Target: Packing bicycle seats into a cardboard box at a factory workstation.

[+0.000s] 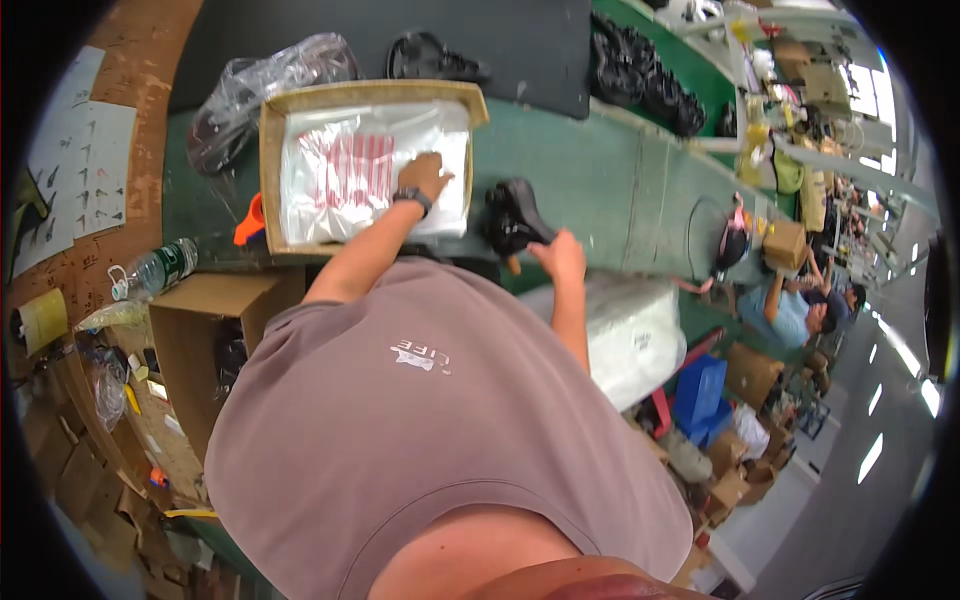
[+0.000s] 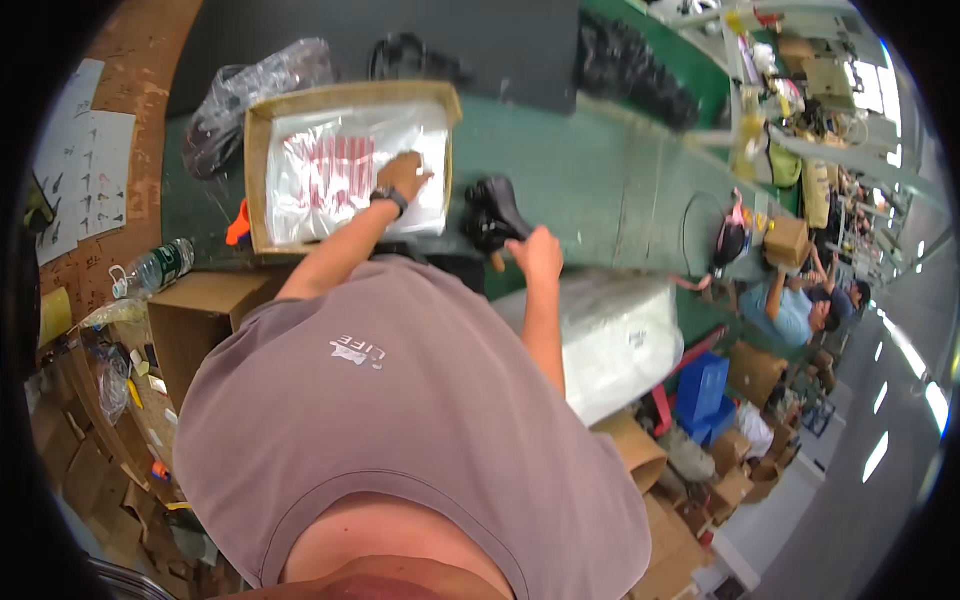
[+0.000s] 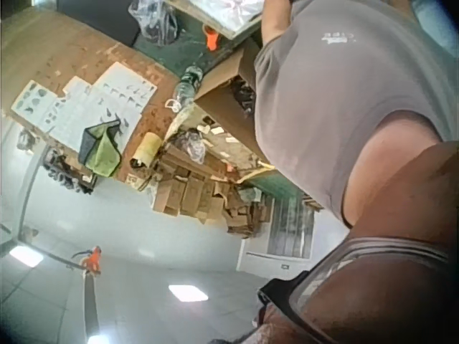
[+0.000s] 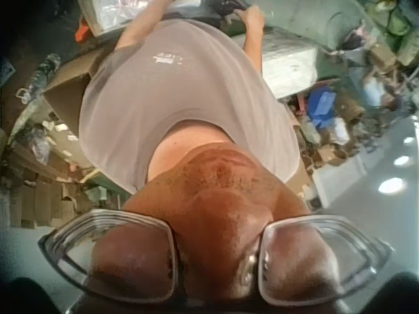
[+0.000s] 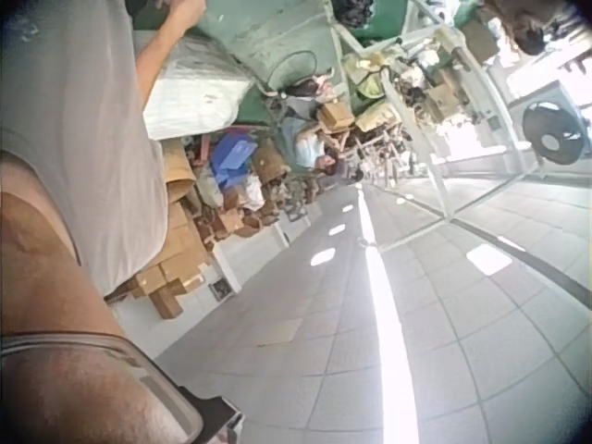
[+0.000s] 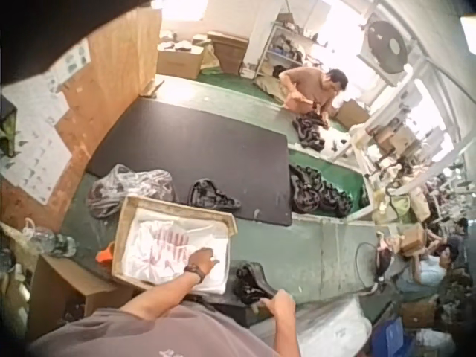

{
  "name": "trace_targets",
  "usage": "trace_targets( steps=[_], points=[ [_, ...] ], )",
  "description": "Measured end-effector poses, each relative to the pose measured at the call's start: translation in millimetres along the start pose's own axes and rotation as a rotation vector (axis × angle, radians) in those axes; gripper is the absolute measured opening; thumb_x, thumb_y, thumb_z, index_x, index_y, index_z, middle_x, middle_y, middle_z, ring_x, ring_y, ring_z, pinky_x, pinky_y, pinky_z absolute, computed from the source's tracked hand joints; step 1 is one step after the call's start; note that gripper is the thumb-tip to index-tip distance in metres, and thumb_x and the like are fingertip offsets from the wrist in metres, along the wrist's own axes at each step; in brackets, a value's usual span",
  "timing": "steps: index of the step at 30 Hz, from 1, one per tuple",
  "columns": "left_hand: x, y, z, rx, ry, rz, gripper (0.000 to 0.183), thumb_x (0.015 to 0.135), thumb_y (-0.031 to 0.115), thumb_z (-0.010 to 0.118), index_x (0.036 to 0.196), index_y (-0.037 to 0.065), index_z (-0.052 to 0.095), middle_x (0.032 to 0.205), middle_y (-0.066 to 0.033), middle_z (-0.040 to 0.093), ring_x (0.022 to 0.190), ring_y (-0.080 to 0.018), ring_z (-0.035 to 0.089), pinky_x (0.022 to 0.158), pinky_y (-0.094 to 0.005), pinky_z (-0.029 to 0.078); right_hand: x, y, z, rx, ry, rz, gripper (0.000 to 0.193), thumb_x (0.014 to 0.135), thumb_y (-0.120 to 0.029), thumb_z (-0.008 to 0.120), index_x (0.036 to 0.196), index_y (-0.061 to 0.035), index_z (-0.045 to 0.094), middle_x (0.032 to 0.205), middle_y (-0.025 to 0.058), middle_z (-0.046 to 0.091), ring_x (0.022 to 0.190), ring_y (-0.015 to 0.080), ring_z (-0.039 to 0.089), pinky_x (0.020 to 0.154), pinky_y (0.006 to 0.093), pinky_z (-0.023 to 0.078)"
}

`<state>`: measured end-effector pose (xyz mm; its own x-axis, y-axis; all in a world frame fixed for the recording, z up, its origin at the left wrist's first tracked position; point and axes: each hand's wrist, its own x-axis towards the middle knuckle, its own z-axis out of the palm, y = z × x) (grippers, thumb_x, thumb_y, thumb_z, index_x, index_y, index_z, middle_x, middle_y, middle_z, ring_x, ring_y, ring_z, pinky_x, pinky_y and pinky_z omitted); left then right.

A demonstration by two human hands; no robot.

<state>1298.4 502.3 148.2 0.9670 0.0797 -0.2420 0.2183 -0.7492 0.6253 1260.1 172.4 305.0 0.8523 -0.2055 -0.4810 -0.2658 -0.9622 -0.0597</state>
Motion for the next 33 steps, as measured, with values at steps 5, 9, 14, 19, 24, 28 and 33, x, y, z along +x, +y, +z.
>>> trace_targets(
  steps=[5,9,14,19,24,28,33],
  points=[
    [-4,-4,13,0.019,-0.019,-0.023,0.029,0.107,0.035,0.07,0.111,0.007,0.077,0.12,-0.0197,0.077,0.113,-0.0422,0.074,0.097,-0.0544,0.059,31,1,-18,-0.208,-0.17,-0.032,0.055,0.072,-0.051,0.099,0.082,-0.0003,0.081,0.08,0.0168,0.081,0.08,0.0283,0.083,0.078,0.0447,0.065],
    [-13,12,14,0.1,0.023,-0.027,0.033,0.108,0.036,0.069,0.117,0.005,0.077,0.123,-0.0205,0.076,0.115,-0.0415,0.074,0.098,-0.0538,0.06,38,-3,-20,-0.334,-0.24,-0.13,0.057,0.074,-0.049,0.099,0.086,0.0028,0.08,0.081,0.0158,0.08,0.066,0.0301,0.079,0.064,0.0418,0.064],
    [-12,-3,17,0.009,0.011,-0.078,0.034,0.112,0.033,0.061,0.121,0.005,0.077,0.127,-0.0224,0.075,0.119,-0.0432,0.073,0.1,-0.0557,0.059,28,-6,-17,-0.016,-0.404,0.077,0.037,0.086,-0.032,0.096,0.091,-0.0005,0.077,0.079,0.0106,0.075,0.068,0.0223,0.075,0.055,0.0349,0.06],
    [-22,-51,31,-0.242,0.307,-0.208,0.03,0.115,0.026,0.052,0.114,0.003,0.072,0.111,-0.023,0.078,0.108,-0.0461,0.074,0.094,-0.0555,0.058,-24,21,0,0.935,-0.507,-0.008,0.034,0.097,-0.023,0.088,0.12,-0.0072,0.07,0.096,0.0079,0.077,0.067,0.0181,0.071,0.055,0.033,0.059],
    [-42,-87,23,-0.431,0.302,-0.261,0.03,0.114,0.022,0.051,0.11,0.0,0.07,0.101,-0.0247,0.079,0.1,-0.0448,0.076,0.093,-0.0517,0.058,-84,-57,34,1.252,-0.437,-0.259,0.059,0.097,-0.014,0.088,0.143,-0.0067,0.053,0.107,0.0101,0.073,0.076,0.022,0.075,0.062,0.0383,0.062],
    [-53,-82,-5,-0.547,0.356,-0.196,0.033,0.115,0.024,0.053,0.108,-0.003,0.072,0.092,-0.0207,0.076,0.092,-0.0386,0.075,0.09,-0.0478,0.059,-10,-105,110,0.901,-0.153,-0.563,0.088,0.09,-0.024,0.092,0.162,-0.0002,0.045,0.132,0.0226,0.075,0.124,0.0348,0.072,0.111,0.0446,0.055],
    [-94,-43,-104,-0.766,0.694,0.135,0.024,0.116,0.02,0.06,0.115,-0.002,0.071,0.134,-0.0162,0.068,0.121,-0.0299,0.065,0.111,-0.04,0.05,-39,-173,63,0.237,-0.127,-0.674,0.108,0.088,-0.026,0.09,0.174,-0.006,0.029,0.132,0.0325,0.073,0.119,0.0522,0.072,0.105,0.0535,0.057]
  ],
)
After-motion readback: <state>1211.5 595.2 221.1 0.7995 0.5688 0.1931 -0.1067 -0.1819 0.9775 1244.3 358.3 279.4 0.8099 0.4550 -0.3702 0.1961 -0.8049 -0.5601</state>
